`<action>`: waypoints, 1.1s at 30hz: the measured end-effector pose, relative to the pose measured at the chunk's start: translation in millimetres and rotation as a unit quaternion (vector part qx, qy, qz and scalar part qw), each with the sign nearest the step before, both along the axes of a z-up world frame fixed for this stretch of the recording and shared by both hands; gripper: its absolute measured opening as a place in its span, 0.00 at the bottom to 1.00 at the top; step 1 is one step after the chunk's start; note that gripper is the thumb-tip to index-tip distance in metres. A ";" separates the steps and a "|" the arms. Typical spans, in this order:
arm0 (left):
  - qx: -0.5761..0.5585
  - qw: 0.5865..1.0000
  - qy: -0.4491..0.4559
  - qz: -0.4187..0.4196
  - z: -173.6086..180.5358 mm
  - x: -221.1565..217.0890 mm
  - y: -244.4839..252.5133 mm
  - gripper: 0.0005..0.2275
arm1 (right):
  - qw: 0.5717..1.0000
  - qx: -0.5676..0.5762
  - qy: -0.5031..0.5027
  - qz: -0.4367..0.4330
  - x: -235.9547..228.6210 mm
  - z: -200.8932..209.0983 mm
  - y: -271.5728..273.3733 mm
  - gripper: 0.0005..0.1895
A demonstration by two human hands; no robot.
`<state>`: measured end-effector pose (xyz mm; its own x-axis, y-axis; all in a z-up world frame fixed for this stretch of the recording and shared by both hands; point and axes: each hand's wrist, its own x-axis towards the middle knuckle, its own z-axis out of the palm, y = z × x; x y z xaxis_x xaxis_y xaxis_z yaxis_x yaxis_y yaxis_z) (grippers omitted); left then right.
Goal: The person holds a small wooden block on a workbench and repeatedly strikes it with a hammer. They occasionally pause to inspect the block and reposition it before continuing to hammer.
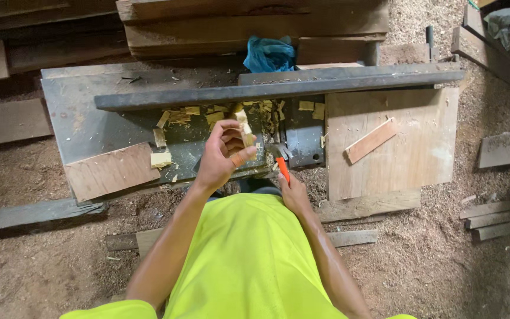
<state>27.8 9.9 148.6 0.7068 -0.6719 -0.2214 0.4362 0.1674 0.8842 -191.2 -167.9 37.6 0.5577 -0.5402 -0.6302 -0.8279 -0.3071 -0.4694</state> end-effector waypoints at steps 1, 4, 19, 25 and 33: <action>0.026 0.999 -0.035 -0.002 15.1 1.1 1.8 0.30 | 1.000 -0.001 0.001 -0.003 1.2 -0.5 0.0 0.23; 0.064 0.992 -0.112 -0.005 52.4 1.5 5.2 0.33 | 0.999 0.009 -0.035 -0.007 6.7 -0.4 -2.3 0.23; -0.065 0.996 0.004 -0.066 96.3 -12.8 13.7 0.25 | 0.977 0.108 0.153 0.100 129.5 81.8 -79.2 0.27; -0.115 0.991 0.047 -0.055 95.4 -17.2 20.8 0.20 | 0.952 0.015 0.195 0.235 183.8 130.4 -61.2 0.28; -0.097 0.994 0.039 -0.026 97.9 -21.2 25.6 0.19 | 0.957 -0.036 0.081 0.276 187.3 214.2 -60.0 0.27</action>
<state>6.6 35.5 246.5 0.6561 -0.7420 -0.1376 0.5150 0.3070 0.8003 -3.8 -227.8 251.8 0.6692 -0.2364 -0.7045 -0.5896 -0.7459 -0.3098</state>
